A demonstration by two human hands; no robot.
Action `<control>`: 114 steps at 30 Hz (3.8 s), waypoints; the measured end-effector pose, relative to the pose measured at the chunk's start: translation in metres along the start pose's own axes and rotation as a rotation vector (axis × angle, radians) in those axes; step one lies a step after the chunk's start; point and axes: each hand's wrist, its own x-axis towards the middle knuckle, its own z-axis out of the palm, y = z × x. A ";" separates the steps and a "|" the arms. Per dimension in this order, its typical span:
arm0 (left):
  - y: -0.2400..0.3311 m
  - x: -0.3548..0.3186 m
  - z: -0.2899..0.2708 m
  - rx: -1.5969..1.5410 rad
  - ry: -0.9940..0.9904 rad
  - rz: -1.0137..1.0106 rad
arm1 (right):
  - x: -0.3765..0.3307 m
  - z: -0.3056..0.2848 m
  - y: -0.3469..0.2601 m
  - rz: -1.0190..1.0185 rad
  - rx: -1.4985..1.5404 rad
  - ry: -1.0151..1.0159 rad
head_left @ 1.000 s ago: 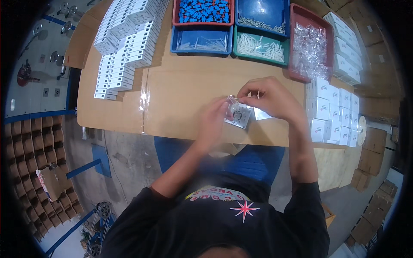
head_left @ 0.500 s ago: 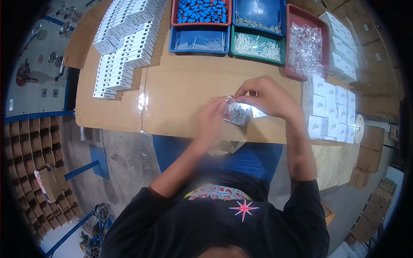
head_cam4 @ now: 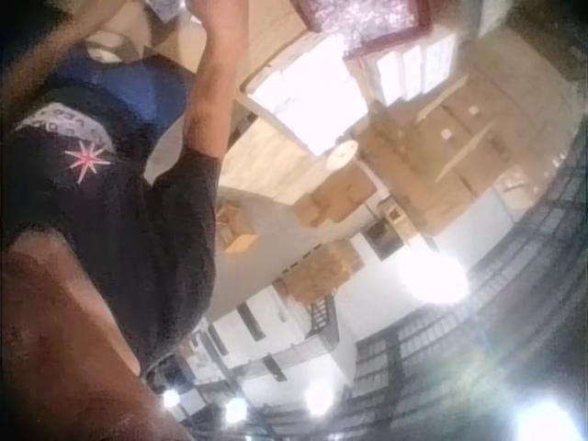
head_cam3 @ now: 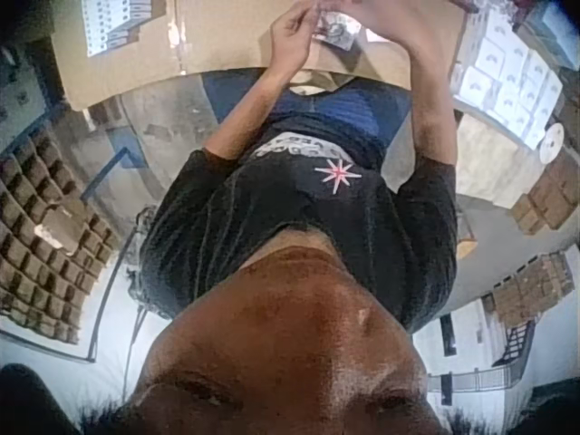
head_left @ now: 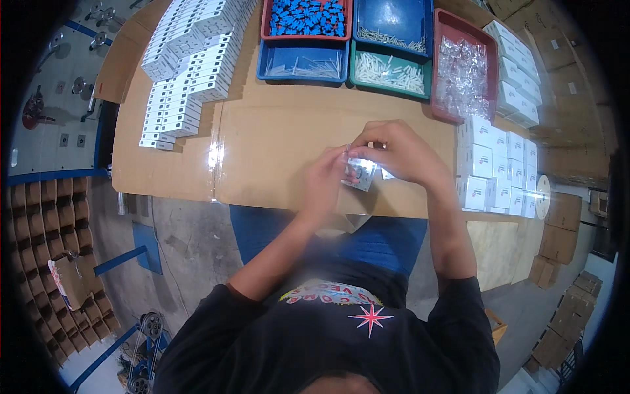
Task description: Packaging small blue and white components into small boxes at a warehouse workstation.
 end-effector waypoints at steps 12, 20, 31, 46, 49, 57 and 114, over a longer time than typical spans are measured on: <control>0.000 -0.001 0.002 -0.037 0.006 -0.027 | -0.007 0.006 0.000 0.058 0.030 0.030; -0.006 0.003 -0.010 -0.073 0.028 -0.062 | -0.001 0.004 -0.001 0.051 -0.029 0.028; -0.009 0.002 -0.036 -0.075 0.200 -0.072 | 0.122 0.007 0.067 0.005 -0.115 0.325; -0.007 0.012 -0.055 -0.078 0.326 -0.123 | 0.240 0.033 0.162 -0.096 -0.878 0.414; -0.006 0.017 -0.055 -0.081 0.336 -0.124 | 0.242 0.029 0.161 -0.130 -0.815 0.470; -0.003 0.019 -0.057 -0.063 0.304 -0.027 | 0.146 0.012 0.058 -0.060 -0.190 0.219; 0.013 -0.014 -0.016 -0.073 0.129 -0.127 | -0.007 0.027 -0.019 0.071 0.056 0.197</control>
